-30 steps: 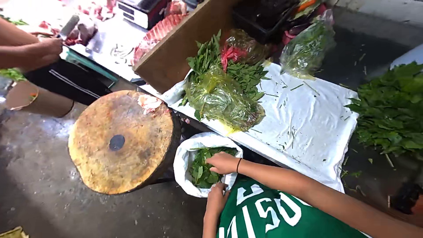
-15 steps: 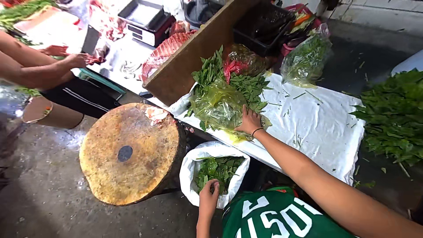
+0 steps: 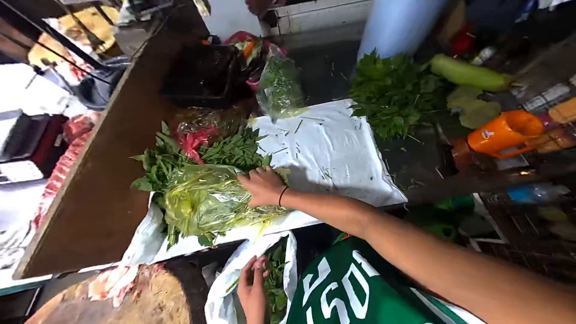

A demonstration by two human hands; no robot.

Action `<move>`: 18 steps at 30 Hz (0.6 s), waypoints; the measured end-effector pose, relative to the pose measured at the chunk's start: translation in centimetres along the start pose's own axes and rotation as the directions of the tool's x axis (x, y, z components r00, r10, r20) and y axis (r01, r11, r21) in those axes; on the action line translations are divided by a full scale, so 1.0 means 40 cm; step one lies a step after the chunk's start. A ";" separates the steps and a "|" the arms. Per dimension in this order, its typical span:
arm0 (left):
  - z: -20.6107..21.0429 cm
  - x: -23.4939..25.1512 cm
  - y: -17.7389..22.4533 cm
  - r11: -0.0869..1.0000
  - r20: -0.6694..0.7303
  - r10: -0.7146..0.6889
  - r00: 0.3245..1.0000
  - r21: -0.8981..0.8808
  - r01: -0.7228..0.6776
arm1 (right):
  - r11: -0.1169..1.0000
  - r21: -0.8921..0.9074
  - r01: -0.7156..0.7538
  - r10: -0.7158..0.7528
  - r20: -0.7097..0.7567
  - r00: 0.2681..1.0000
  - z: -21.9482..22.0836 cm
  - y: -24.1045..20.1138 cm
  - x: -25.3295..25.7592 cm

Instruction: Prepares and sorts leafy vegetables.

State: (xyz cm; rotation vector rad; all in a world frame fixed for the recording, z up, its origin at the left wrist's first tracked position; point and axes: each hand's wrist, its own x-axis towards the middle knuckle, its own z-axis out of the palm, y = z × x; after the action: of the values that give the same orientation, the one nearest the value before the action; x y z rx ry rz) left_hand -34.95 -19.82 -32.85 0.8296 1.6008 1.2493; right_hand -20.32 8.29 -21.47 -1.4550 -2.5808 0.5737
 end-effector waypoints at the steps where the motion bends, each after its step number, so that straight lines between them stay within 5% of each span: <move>1: 0.022 0.034 0.024 0.999 0.001 -0.021 1.000 -0.029 0.021 | 1.000 0.000 -0.007 0.007 -0.026 1.000 -0.027 0.009 -0.028; 4: 0.102 0.120 0.077 0.996 0.050 -0.043 0.998 -0.078 0.047 | 0.993 0.075 -0.095 0.101 -0.083 0.991 -0.107 0.052 -0.146; 7: 0.214 0.156 0.164 0.990 0.172 0.102 0.980 -0.115 -0.083 | 0.933 0.274 -0.232 0.280 -0.150 0.948 -0.166 0.099 -0.285; 13: 0.471 0.194 0.254 0.957 0.463 0.225 0.858 -0.273 -0.104 | 0.705 0.544 -0.455 0.659 -0.266 0.703 -0.159 0.265 -0.422; 15: 0.572 0.227 0.257 0.966 0.559 0.156 0.815 -0.258 -0.008 | 0.658 0.590 -0.467 0.714 -0.292 0.637 -0.135 0.355 -0.436; 18: 0.672 0.257 0.224 0.957 0.576 -0.177 0.798 -0.088 0.275 | 0.711 0.541 -0.449 0.692 -0.424 0.584 -0.108 0.494 -0.505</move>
State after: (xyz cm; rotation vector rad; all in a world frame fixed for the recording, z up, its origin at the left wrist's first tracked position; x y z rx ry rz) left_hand -13.74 1.20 -28.68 0.7785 1.0574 0.8416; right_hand 7.38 1.54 -23.52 -1.9304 -1.3651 0.5085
